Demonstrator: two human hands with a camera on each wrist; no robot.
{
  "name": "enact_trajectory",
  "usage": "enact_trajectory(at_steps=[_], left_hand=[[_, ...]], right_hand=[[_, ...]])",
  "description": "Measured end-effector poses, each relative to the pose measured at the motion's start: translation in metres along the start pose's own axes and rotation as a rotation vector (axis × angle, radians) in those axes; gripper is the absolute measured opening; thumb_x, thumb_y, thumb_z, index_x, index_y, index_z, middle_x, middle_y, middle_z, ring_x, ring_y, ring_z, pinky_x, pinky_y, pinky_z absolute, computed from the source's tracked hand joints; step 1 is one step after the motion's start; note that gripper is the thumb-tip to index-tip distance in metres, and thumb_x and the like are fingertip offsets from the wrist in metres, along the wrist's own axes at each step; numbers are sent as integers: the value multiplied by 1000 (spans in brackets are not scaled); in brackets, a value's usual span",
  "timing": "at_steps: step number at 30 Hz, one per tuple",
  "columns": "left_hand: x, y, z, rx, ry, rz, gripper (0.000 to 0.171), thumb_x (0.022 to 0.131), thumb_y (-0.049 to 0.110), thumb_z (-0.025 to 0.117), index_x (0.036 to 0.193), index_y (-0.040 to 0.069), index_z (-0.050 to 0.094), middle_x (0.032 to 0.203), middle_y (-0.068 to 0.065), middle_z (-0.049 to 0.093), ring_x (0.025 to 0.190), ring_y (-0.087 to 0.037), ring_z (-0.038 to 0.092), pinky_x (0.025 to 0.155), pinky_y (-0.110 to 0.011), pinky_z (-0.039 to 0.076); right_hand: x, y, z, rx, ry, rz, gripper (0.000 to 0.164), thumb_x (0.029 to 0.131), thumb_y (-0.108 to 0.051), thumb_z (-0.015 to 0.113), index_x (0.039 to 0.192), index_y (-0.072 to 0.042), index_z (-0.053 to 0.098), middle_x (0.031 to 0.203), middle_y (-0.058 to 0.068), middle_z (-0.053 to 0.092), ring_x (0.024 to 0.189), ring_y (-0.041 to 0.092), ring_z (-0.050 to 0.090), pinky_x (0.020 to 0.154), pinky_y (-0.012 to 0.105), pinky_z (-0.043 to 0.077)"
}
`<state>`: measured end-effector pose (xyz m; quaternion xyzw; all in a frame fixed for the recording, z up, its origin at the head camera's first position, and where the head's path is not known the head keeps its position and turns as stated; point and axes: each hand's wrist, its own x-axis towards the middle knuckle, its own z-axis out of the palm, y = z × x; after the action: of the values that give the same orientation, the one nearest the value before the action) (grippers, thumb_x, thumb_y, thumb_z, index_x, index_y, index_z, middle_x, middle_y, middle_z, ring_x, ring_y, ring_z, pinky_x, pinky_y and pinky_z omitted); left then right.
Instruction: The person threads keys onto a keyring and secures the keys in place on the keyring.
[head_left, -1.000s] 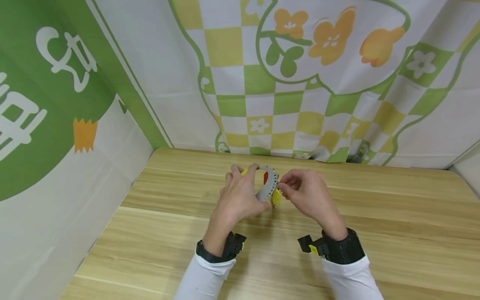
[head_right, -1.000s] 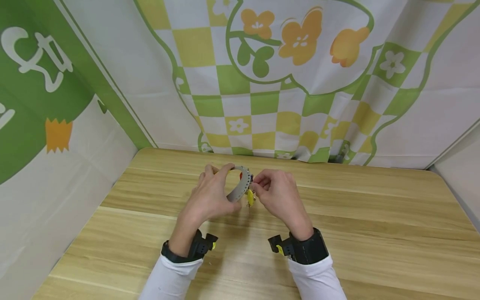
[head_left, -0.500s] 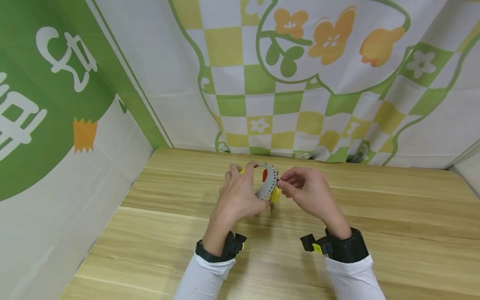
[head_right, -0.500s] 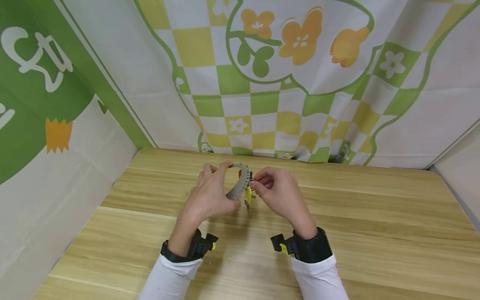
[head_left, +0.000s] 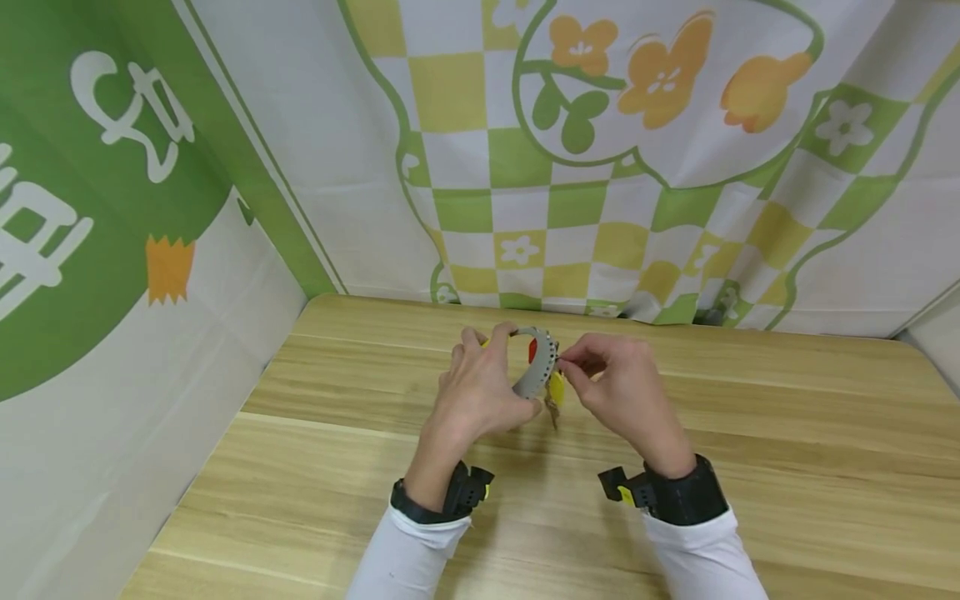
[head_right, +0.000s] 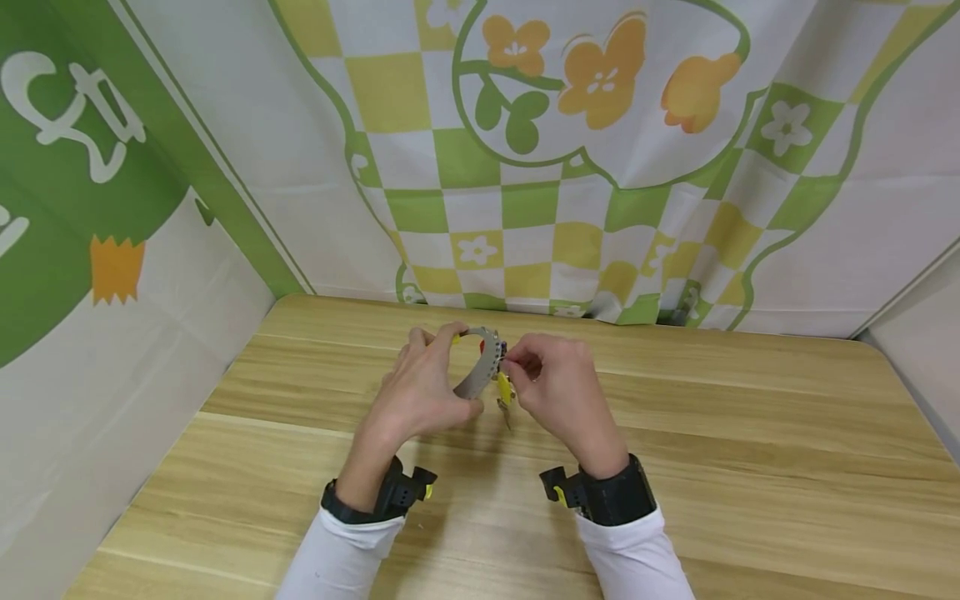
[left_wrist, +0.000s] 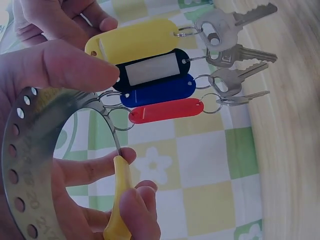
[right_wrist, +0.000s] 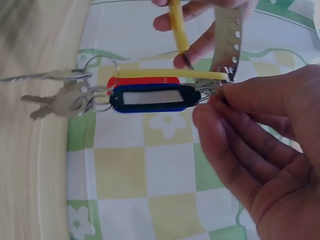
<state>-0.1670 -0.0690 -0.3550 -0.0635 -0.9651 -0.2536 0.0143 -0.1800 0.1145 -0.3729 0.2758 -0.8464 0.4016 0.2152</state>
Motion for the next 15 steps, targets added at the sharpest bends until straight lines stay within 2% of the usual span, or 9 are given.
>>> enact_trajectory(at_steps=[9,12,15], left_hand=[[-1,2,-1,-10,-1,-23,93,56,42,74,139,22,37,116,-14,39,94,-28,45,61,-39,38],[-1,2,-1,-11,3,-24,93,56,43,74,139,23,36,116,-13,39,93,-28,45,61,-39,38],[-1,1,-1,-9,13,-25,92,56,42,74,138,23,37,116,-13,39,94,-29,45,61,-40,38]], right_hand=[[0,0,3,-177,56,-199,9,76,-2,67,81,-9,66,77,-1,61,65,7,57,56,21,44],[-1,-1,4,-184,61,-220,8,76,-1,67,81,-8,66,77,0,61,65,9,57,55,22,44],[-1,-2,4,-171,49,-184,8,77,-4,67,84,-8,66,78,0,61,66,8,58,58,21,44]])
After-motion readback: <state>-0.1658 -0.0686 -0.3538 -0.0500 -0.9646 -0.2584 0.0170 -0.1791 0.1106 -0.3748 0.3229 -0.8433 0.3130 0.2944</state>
